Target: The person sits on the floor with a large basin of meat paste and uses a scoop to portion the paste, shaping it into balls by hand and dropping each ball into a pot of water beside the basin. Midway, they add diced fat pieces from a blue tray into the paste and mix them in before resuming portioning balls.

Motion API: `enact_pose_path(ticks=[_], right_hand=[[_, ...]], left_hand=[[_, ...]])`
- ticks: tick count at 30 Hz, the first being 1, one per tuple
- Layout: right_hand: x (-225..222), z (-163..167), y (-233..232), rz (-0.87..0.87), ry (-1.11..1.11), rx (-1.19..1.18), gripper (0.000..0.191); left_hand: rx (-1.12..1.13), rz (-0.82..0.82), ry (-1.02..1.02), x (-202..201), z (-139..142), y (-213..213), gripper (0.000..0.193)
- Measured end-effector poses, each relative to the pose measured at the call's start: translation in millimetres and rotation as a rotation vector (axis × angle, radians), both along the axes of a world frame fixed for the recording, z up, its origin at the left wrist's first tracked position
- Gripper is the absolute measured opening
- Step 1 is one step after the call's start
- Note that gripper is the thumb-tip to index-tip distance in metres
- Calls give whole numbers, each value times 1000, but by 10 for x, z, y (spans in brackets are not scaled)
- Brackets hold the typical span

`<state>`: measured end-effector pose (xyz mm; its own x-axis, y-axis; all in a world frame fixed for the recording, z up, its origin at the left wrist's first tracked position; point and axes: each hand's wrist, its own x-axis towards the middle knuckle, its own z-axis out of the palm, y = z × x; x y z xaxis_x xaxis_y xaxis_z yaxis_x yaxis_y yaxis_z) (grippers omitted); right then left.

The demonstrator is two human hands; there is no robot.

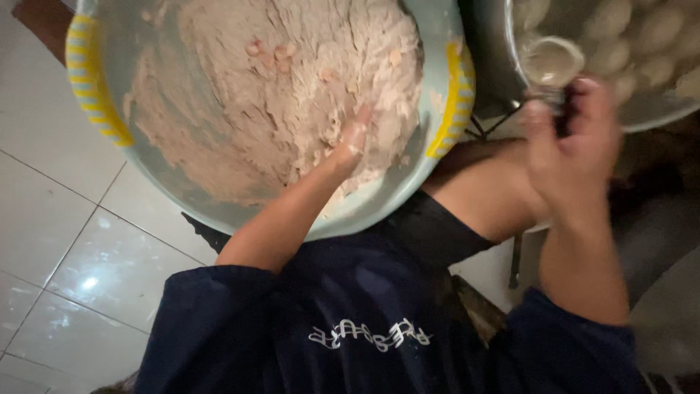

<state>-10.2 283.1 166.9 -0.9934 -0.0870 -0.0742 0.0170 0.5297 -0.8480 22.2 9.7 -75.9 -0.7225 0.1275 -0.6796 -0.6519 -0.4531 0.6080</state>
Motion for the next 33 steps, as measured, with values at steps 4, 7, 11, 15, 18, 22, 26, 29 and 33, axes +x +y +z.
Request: enact_pose_path(ticks=[4, 7, 11, 15, 18, 22, 26, 29, 33], right_hand=[[125, -61, -452, 13, -333, -228, 29], [205, 8, -720, 82, -425, -208, 54], [258, 160, -935, 226, -351, -49, 60], [248, 133, -986, 355, -218, -100, 59], [250, -41, -953, 225, -611, -296, 64], [198, -397, -888, 144, -806, -646, 63], [164, -508, -714, 148, -772, -691, 59], [55, -340, -459, 87, -691, -652, 58], [-327, -27, -45, -333, -601, -486, 65]], left_hand=[[-182, -267, 177, 9, 354, -59, 22], [64, -79, 157, 14, 847, -52, 34], [-1068, -357, 845, -47, 1301, -75, 46], [-946, -550, 767, -100, 1397, -123, 27], [-803, -513, 712, -80, 1338, -137, 31], [-1050, -520, 661, 5, 1159, -95, 47], [-1254, -738, 808, 178, 868, -143, 40], [-1054, -883, 646, 301, 650, -332, 40], [-1277, -692, 989, 110, 438, -549, 62]])
